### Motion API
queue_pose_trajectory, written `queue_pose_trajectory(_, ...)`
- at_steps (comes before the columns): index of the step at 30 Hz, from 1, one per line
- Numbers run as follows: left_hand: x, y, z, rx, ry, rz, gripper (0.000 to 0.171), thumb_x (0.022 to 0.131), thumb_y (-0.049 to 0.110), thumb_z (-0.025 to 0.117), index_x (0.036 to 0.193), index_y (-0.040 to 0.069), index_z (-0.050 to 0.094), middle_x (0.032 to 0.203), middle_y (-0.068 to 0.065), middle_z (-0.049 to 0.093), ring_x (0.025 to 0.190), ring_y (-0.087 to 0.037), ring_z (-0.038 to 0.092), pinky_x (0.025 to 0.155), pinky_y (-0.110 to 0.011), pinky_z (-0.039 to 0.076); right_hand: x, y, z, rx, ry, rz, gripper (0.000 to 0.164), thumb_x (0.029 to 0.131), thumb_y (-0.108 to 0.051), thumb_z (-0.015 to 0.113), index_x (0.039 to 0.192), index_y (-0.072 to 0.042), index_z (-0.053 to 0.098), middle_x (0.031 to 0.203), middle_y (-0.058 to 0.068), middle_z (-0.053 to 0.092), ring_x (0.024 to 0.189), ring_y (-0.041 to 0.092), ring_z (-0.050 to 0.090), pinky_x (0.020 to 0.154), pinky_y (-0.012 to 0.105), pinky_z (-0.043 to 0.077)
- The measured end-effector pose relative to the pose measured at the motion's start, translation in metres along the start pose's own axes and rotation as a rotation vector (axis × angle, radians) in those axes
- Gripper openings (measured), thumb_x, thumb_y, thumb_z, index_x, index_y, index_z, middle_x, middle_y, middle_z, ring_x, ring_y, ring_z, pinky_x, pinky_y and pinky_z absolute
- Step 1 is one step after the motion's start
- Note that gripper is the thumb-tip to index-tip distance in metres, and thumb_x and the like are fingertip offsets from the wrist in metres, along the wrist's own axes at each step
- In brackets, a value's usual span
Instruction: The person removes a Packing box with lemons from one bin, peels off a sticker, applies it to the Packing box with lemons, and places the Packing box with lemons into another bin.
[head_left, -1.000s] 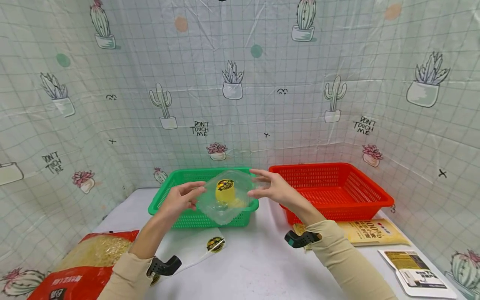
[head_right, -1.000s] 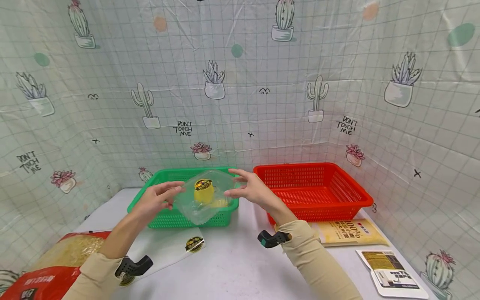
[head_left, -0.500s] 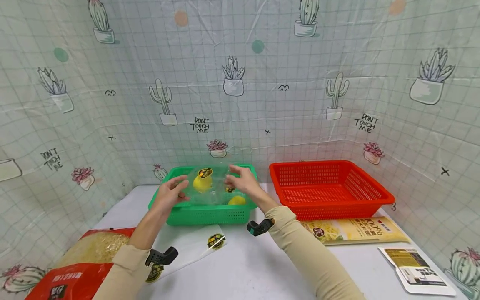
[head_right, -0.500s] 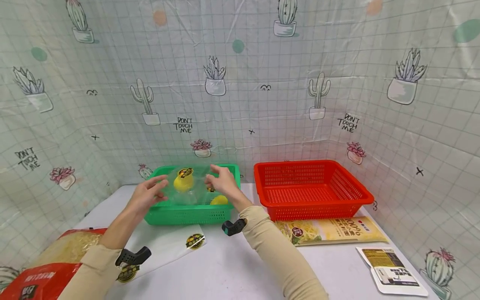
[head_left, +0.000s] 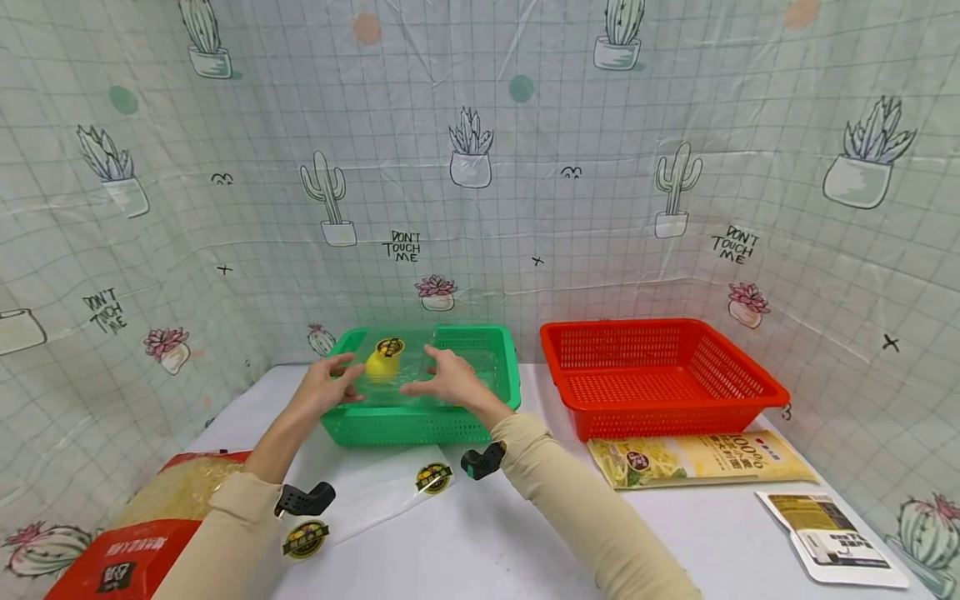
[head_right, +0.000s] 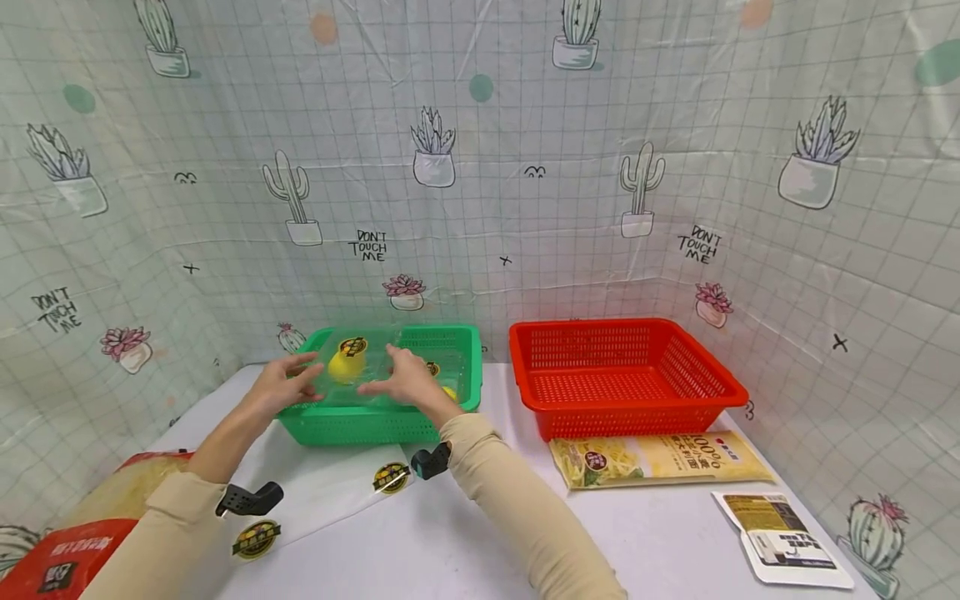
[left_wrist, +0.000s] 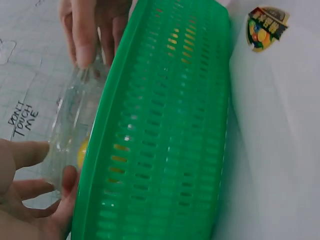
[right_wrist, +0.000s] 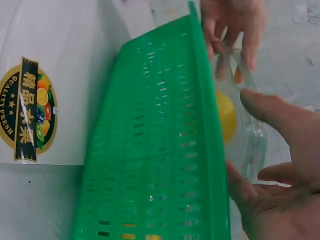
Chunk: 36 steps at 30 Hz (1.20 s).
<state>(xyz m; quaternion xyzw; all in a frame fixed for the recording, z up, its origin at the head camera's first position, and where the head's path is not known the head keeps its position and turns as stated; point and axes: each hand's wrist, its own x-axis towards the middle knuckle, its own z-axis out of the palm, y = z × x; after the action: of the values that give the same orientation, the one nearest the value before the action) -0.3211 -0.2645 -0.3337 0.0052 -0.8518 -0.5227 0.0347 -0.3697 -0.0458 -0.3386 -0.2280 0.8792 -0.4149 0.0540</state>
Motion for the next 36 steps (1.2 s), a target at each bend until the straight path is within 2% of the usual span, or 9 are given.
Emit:
queue_pose_trajectory(5, 0.0, 0.0, -0.005, 0.278, -0.028, 0.038, 0.059, 0.105, 0.027, 0.044, 0.151, -0.006, 0.027, 0.139, -0.034, 0.044, 0.093, -0.032, 0.068, 0.088, -0.043, 0.055, 0.004, 0.0, 0.011, -0.045, 0.059, -0.002, 0.08, 0.084, -0.033, 0.078, 0.15, -0.009, 0.039, 0.133, 0.015, 0.062, 0.13, 0.032, 0.051, 0.103, 0.044, 0.048)
queue_pose_trajectory(8, 0.002, -0.002, -0.006, 0.428, -0.036, 0.042, 0.059, 0.105, 0.029, 0.044, 0.148, -0.009, 0.031, 0.139, -0.037, 0.045, 0.113, -0.044, 0.06, 0.093, -0.051, 0.051, 0.005, 0.0, 0.016, -0.098, 0.087, -0.001, 0.075, 0.084, -0.031, 0.078, 0.147, -0.007, 0.044, 0.127, 0.013, 0.064, 0.129, 0.033, 0.048, 0.101, 0.043, 0.049)
queue_pose_trajectory(10, 0.003, -0.003, -0.006, 0.476, -0.047, 0.029, 0.06, 0.105, 0.03, 0.046, 0.146, -0.011, 0.033, 0.138, -0.037, 0.046, 0.12, -0.049, 0.053, 0.095, -0.054, 0.049, 0.004, 0.0, 0.019, -0.131, 0.091, 0.0, 0.073, 0.084, -0.03, 0.079, 0.145, -0.006, 0.047, 0.123, 0.013, 0.065, 0.131, 0.033, 0.046, 0.101, 0.043, 0.048)
queue_pose_trajectory(17, 0.005, -0.004, -0.007, 0.59, -0.096, 0.015, 0.058, 0.103, 0.025, 0.049, 0.139, -0.019, 0.038, 0.141, -0.039, 0.042, 0.13, -0.052, 0.043, 0.102, -0.057, 0.045, 0.005, -0.003, 0.024, -0.205, 0.089, 0.003, 0.063, 0.083, -0.027, 0.08, 0.137, -0.005, 0.056, 0.138, 0.009, 0.059, 0.135, 0.032, 0.045, 0.106, 0.045, 0.045)
queue_pose_trajectory(21, 0.007, -0.003, -0.008, 0.614, -0.13, 0.003, 0.055, 0.103, 0.021, 0.049, 0.136, -0.021, 0.039, 0.145, -0.039, 0.036, 0.135, -0.054, 0.035, 0.106, -0.059, 0.04, 0.007, -0.002, 0.027, -0.224, 0.088, 0.007, 0.058, 0.084, -0.027, 0.078, 0.134, -0.006, 0.059, 0.138, 0.008, 0.059, 0.133, 0.031, 0.046, 0.105, 0.044, 0.046)
queue_pose_trajectory(25, 0.008, -0.002, -0.008, 0.625, -0.148, -0.004, 0.053, 0.102, 0.019, 0.05, 0.135, -0.022, 0.04, 0.145, -0.04, 0.035, 0.137, -0.054, 0.031, 0.106, -0.058, 0.041, 0.008, -0.002, 0.028, -0.243, 0.096, 0.005, 0.056, 0.084, -0.026, 0.079, 0.132, -0.005, 0.061, 0.136, 0.009, 0.059, 0.131, 0.031, 0.048, 0.104, 0.043, 0.046)
queue_pose_trajectory(31, 0.01, -0.001, -0.006, 0.679, -0.156, -0.013, 0.051, 0.102, 0.018, 0.05, 0.134, -0.021, 0.043, 0.143, -0.039, 0.039, 0.134, -0.053, 0.037, 0.106, -0.056, 0.042, 0.007, -0.005, 0.029, -0.304, 0.098, 0.009, 0.051, 0.084, -0.027, 0.079, 0.128, -0.004, 0.064, 0.133, 0.008, 0.062, 0.13, 0.03, 0.05, 0.103, 0.04, 0.049)
queue_pose_trajectory(36, 0.008, 0.002, -0.002, 0.733, -0.146, -0.001, 0.048, 0.101, 0.016, 0.051, 0.131, -0.022, 0.045, 0.138, -0.038, 0.045, 0.129, -0.052, 0.044, 0.103, -0.056, 0.045, 0.006, -0.005, 0.03, -0.312, 0.109, 0.01, 0.048, 0.083, -0.025, 0.079, 0.124, -0.005, 0.067, 0.13, 0.007, 0.065, 0.129, 0.029, 0.052, 0.1, 0.039, 0.051)
